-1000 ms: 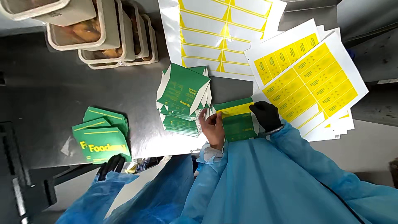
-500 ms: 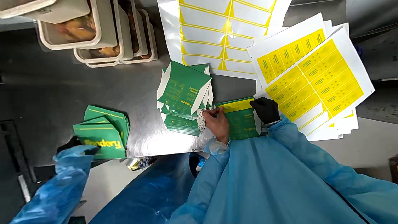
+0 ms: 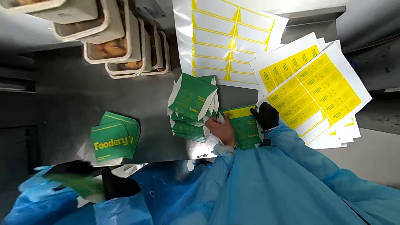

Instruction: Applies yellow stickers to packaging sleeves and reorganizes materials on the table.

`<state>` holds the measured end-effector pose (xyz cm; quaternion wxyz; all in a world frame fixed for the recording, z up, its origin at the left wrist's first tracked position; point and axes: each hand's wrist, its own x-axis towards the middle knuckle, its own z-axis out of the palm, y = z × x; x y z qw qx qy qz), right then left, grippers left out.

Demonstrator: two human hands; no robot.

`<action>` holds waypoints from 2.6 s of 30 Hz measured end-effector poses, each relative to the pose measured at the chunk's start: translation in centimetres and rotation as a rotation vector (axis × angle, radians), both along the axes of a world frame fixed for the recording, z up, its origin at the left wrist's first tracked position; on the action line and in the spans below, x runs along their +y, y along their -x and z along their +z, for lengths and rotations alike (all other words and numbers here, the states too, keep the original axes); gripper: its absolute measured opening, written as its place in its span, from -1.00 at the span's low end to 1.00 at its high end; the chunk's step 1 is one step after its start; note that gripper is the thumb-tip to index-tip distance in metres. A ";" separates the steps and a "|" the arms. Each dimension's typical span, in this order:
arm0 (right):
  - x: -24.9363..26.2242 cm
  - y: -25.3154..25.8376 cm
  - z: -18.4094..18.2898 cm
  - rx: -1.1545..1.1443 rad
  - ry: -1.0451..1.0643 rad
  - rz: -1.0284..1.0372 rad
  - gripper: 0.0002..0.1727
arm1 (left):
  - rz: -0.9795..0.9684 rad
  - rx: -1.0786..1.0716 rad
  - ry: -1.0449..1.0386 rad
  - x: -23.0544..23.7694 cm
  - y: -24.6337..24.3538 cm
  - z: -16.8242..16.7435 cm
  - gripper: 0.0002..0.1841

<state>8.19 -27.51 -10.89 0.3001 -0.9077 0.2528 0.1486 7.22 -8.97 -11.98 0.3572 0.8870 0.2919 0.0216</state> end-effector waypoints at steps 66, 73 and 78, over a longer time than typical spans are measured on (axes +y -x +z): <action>-16.8 21.7 5.3 -0.531 0.074 0.402 -0.36 | -0.477 0.246 1.175 -16.7 9.9 4.4 -0.59; -13.2 18.2 5.3 -0.722 0.021 -0.062 -0.57 | -0.476 0.168 1.232 -18.8 11.6 6.4 -0.69; -13.9 19.1 6.0 -0.752 0.032 0.024 -0.67 | -0.473 0.160 1.200 -19.5 12.4 7.5 -0.72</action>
